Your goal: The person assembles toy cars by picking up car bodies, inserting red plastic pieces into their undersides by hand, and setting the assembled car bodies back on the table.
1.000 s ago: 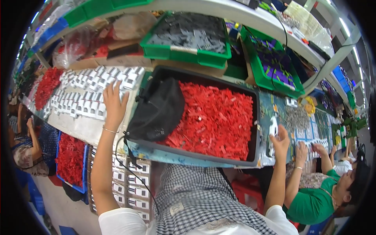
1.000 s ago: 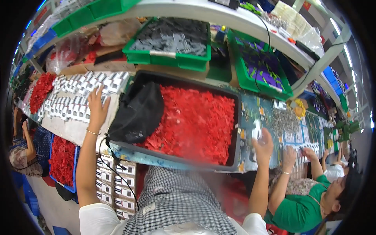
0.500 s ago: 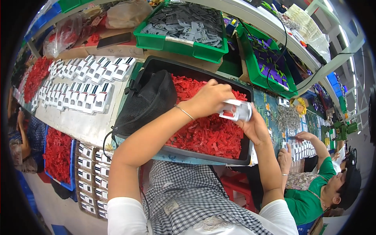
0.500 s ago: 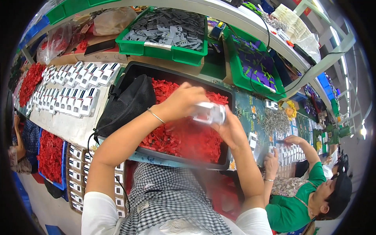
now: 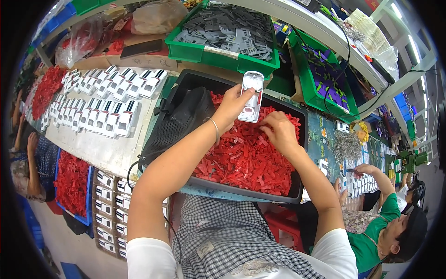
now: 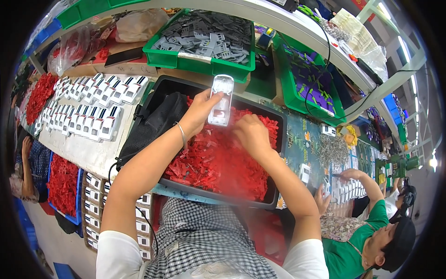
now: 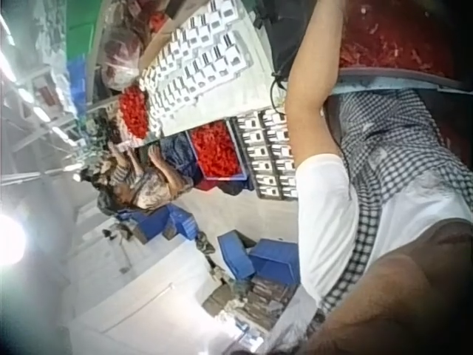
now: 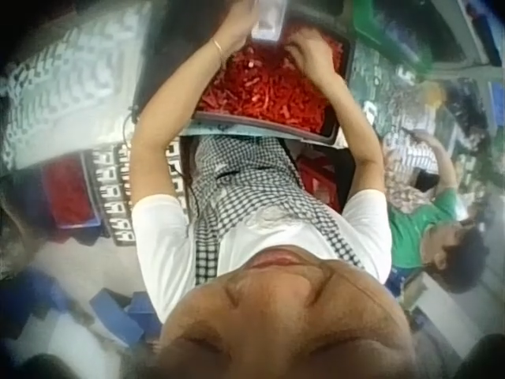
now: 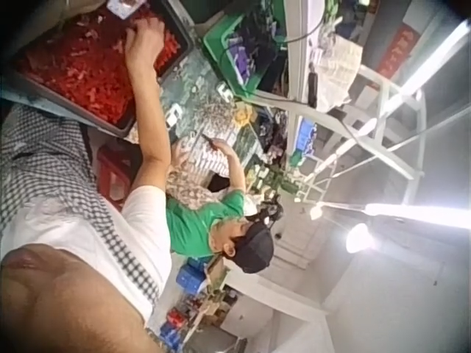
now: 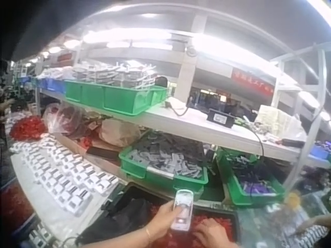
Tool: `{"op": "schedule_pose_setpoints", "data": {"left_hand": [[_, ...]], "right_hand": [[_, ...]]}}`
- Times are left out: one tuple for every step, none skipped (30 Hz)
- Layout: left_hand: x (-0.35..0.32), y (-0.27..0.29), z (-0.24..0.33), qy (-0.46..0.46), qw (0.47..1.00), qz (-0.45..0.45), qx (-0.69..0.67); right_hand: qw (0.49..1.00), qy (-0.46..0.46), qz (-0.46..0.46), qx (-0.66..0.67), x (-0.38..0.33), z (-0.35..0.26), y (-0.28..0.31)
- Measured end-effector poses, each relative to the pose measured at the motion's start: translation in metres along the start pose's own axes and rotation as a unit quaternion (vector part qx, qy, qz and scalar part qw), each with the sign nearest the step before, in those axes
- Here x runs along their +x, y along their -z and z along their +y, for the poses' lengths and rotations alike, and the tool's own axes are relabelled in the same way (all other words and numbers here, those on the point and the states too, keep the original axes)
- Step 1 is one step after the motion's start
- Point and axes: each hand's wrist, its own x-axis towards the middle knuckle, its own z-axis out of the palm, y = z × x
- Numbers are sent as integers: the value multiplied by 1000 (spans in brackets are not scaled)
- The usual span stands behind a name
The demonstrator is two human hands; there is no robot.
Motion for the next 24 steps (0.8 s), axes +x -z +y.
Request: {"op": "schedule_pose_setpoints", "data": {"left_hand": [[-1,-2,2,20,999,3,-25],[-1,-4,3,40,998,5,-49],[-5,-8,5,37,998,18,-56],[-6,-8,5,50,997,18,-62],[-8,-7,5,63,995,18,-68],[-11,-7,6,67,996,7,-57],[-11,-6,2,62,997,4,-52],[-11,-5,-3,58,997,2,-47],[-12,-6,-6,60,997,-4,-41],[-12,-7,-8,52,998,-2,-41],[-11,-8,-11,44,998,1,-41],[-10,-10,-13,19,1000,1,-19],[-9,-10,-15,20,1000,4,-20],[-7,-9,-16,7,999,2,37],[-8,-11,-16,-3,996,-1,93],[-11,-13,-14,4,998,18,67],[-13,-10,-15,16,997,27,73],[-14,-5,-14,25,996,36,81],[-11,0,-17,30,996,37,78],[-8,0,-22,31,996,35,79],[-6,1,-25,0,996,28,86],[-5,2,-27,-30,995,21,93],[-6,4,-30,-29,995,20,95],[-7,1,-28,-26,996,12,88]], "right_hand": [[998,-18,28,44,1,-1,6],[997,-10,56,42,5,0,12],[994,-50,73,67,8,-7,20],[988,-89,90,92,14,-15,27],[988,-61,121,70,19,-17,30],[988,-62,122,71,23,-22,32],[985,-28,146,88,29,-28,33],[980,7,170,105,33,-32,31],[980,45,175,79,37,-33,26],[981,47,177,64,39,-34,19],[981,49,179,48,40,-35,10],[979,46,197,41,39,-34,-1],[979,47,195,43,38,-29,-4],[983,60,174,14,37,-24,-5],[986,69,151,-15,35,-21,-6],[988,71,137,-14,35,-21,-8],[988,77,135,-5,33,-23,-11],[987,85,136,3,33,-26,-16],[985,91,145,13,32,-28,-19],[985,89,146,13,30,-27,-18],[986,91,139,12,28,-27,-18],[987,93,131,12,27,-27,-18],[987,92,133,13,28,-27,-18],[985,95,141,-27,29,-24,-17]]}}
